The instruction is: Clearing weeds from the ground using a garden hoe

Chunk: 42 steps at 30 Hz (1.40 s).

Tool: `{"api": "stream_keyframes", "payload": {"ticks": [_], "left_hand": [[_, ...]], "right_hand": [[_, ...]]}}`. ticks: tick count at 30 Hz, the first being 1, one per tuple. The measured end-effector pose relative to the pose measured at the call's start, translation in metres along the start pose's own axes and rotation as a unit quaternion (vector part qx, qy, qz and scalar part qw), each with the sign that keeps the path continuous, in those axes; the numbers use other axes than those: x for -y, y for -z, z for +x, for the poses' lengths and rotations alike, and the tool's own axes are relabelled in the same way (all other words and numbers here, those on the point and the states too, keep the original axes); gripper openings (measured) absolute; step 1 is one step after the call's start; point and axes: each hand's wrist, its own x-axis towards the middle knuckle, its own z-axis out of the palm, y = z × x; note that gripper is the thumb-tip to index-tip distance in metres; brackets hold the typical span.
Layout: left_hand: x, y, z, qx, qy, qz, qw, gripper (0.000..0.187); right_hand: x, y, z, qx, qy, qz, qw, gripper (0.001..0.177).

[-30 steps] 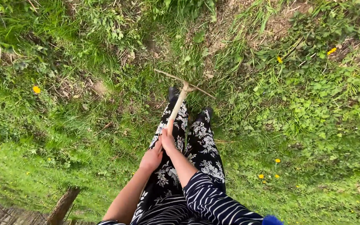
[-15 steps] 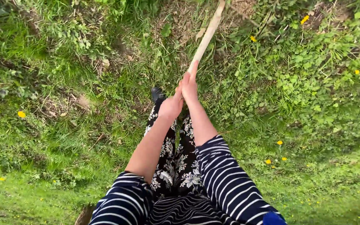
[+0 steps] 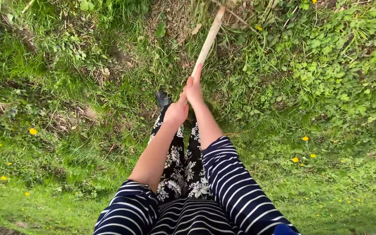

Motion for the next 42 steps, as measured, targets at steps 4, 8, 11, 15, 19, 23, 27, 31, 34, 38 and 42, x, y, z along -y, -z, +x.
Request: {"api": "stream_keyframes", "payload": {"ticks": [4,8,11,15,19,23,27,31,34,38,42], "left_hand": [[0.037,-0.029,-0.025,-0.007,0.03,0.01,0.999,0.064],[0.049,-0.042,-0.061,0.017,0.056,-0.033,0.998,0.065],[0.047,-0.042,-0.072,0.021,0.076,-0.039,0.996,0.065],[0.076,-0.08,-0.085,0.036,0.091,-0.018,0.995,0.063],[0.085,-0.111,-0.113,0.052,0.109,-0.03,0.992,0.064],[0.098,-0.148,-0.147,0.082,0.137,-0.04,0.986,0.068],[0.088,-0.166,-0.18,0.096,0.162,-0.052,0.981,0.066],[0.059,-0.158,-0.185,0.091,0.149,-0.03,0.984,0.063],[0.007,-0.127,-0.176,0.076,0.121,-0.014,0.99,0.065],[-0.05,-0.092,-0.123,0.039,0.042,0.068,0.996,0.064],[-0.081,-0.085,-0.048,-0.035,-0.031,0.126,0.991,0.062]], "right_hand": [[-0.035,-0.014,-0.029,0.012,-0.025,-0.042,0.999,0.058],[-0.029,-0.019,-0.075,0.027,-0.067,-0.061,0.996,0.058],[-0.034,-0.019,-0.083,0.033,-0.083,-0.066,0.994,0.058],[-0.023,-0.017,-0.119,0.056,-0.117,-0.139,0.982,0.062],[-0.061,-0.016,-0.143,0.051,-0.164,-0.121,0.978,0.057],[-0.123,-0.011,-0.167,0.042,-0.218,-0.131,0.966,0.051],[-0.13,0.009,-0.202,0.08,-0.223,-0.127,0.963,0.065],[-0.065,0.03,-0.218,0.027,-0.21,-0.045,0.976,0.061],[-0.028,0.05,-0.21,-0.007,-0.253,-0.017,0.967,0.064],[-0.036,0.075,-0.145,-0.026,-0.119,-0.036,0.992,0.059],[-0.03,0.11,-0.066,-0.068,-0.005,0.028,0.997,0.055]]}}
